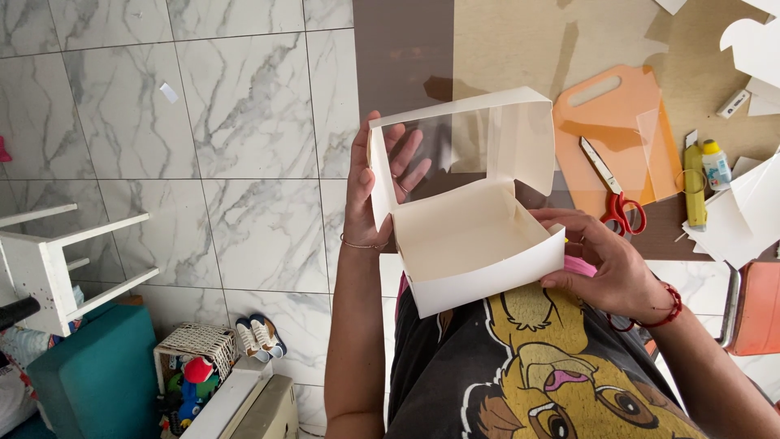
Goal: The person folds a white paperboard box blank with a clear window insert into a finished box. They fold the side flaps, tuck tabs into slots, and press the seams to secure the structure. The completed box is briefly held and then placed on the table.
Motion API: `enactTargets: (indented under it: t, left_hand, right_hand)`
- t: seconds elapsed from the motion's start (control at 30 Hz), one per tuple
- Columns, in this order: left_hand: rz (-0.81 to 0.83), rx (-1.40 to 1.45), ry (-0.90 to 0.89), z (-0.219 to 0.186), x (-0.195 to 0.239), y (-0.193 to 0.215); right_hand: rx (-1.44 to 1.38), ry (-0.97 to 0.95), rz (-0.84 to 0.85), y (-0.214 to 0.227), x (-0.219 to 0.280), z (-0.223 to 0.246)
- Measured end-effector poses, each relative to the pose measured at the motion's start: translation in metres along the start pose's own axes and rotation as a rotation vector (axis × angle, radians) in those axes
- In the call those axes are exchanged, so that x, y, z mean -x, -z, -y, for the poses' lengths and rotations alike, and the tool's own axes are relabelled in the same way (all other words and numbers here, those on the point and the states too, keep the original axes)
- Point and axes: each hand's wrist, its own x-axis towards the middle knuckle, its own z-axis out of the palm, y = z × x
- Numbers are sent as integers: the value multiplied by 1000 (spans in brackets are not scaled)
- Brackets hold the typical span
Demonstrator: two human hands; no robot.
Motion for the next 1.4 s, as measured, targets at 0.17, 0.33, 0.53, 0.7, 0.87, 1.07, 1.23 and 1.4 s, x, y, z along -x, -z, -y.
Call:
enactTargets:
  t: [0.17, 0.33, 0.53, 0.7, 0.87, 1.07, 1.23, 1.4]
  left_hand:
    - [-31, -21, 54, 0, 0, 0]
    - [-50, -10, 57, 5, 0, 7]
    - [-36, -146, 160, 6, 2, 11]
    - [10, -323, 157, 9, 10, 22]
    - [-67, -422, 138, 6, 14, 26]
    - [-3, -612, 57, 10, 15, 30]
    - [154, -972, -35, 15, 16, 12]
    - [22, -1397, -164, 30, 29, 28]
  right_hand:
    - [9, -10, -1, 0, 0, 1]
    - [22, 4, -3, 2, 0, 2]
    - [29, 31, -10, 2, 1, -5]
    - [18, 85, -62, 3, 2, -7]
    - [31, 187, -87, 0, -1, -9]
    - [140, 252, -308, -14, -21, -35]
    - [235, 90, -440, -19, -38, -105]
    - [187, -172, -445, -9, -35, -90]
